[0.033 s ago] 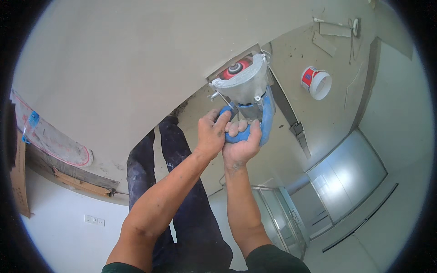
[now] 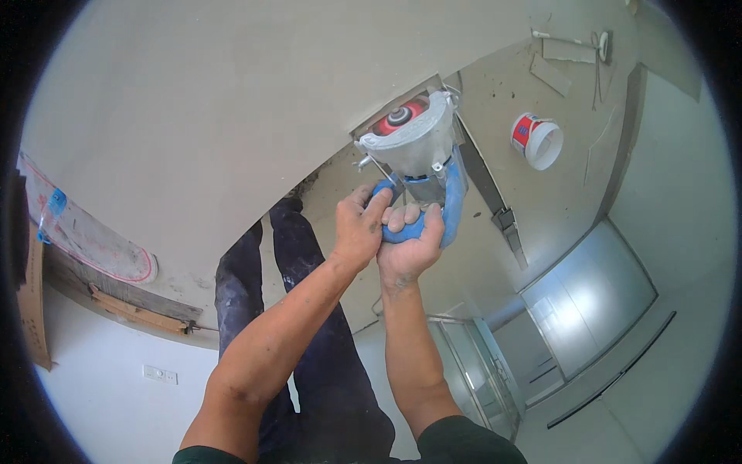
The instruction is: Cutting a piece of ceramic or board material on the floor using a handheld electric circular saw.
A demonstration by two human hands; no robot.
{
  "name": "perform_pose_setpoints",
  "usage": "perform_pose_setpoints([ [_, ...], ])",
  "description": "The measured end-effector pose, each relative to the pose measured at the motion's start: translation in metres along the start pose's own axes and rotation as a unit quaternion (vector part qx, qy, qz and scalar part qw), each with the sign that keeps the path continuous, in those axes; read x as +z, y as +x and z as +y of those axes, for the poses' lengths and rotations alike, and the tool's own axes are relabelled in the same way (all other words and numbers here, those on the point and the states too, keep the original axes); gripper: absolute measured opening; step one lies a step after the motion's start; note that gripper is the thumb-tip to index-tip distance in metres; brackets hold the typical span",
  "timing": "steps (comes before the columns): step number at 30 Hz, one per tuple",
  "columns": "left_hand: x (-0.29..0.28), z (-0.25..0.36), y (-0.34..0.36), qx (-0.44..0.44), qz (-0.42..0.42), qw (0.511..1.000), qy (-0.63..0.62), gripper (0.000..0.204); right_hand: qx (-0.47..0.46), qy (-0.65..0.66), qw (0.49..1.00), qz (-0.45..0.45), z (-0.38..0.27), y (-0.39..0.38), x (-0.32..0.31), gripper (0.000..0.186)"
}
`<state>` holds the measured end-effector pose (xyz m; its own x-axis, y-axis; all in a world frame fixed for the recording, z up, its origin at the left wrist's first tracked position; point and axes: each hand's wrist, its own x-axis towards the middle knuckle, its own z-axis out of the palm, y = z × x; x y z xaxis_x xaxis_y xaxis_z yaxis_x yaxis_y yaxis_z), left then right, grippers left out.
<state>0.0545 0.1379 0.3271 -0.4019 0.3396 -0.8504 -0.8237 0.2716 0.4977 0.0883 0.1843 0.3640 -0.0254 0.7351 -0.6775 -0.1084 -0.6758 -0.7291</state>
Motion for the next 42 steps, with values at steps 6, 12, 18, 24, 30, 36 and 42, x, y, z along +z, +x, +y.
perform_pose_setpoints([
  [6, -0.002, 0.005, 0.000, -0.037, -0.026, 0.999, 0.007, 0.038, -0.007, -0.011, 1.000, 0.009, 0.000, 0.001, 0.000, 0.024],
  [12, 0.000, -0.004, 0.001, 0.005, -0.001, 1.000, 0.005, 0.032, -0.013, -0.016, 1.000, 0.000, 0.001, 0.001, -0.001, 0.023],
  [18, 0.001, -0.007, 0.001, 0.005, 0.005, 1.000, 0.005, 0.032, -0.011, -0.017, 1.000, -0.002, 0.002, 0.001, -0.001, 0.023],
  [24, 0.002, -0.004, 0.001, -0.004, -0.001, 1.000, 0.008, 0.032, -0.012, -0.012, 1.000, -0.002, 0.002, 0.004, -0.006, 0.024],
  [30, 0.002, -0.008, 0.002, -0.002, 0.002, 1.000, 0.012, 0.032, -0.006, -0.012, 1.000, -0.003, 0.002, 0.003, -0.004, 0.024],
  [36, 0.002, -0.008, 0.002, 0.006, 0.006, 1.000, 0.009, 0.033, -0.007, -0.008, 1.000, 0.002, 0.003, 0.004, -0.004, 0.024],
  [42, 0.002, -0.011, 0.002, -0.006, 0.001, 1.000, 0.016, 0.034, -0.012, -0.014, 1.000, 0.001, 0.003, 0.003, -0.005, 0.023],
])
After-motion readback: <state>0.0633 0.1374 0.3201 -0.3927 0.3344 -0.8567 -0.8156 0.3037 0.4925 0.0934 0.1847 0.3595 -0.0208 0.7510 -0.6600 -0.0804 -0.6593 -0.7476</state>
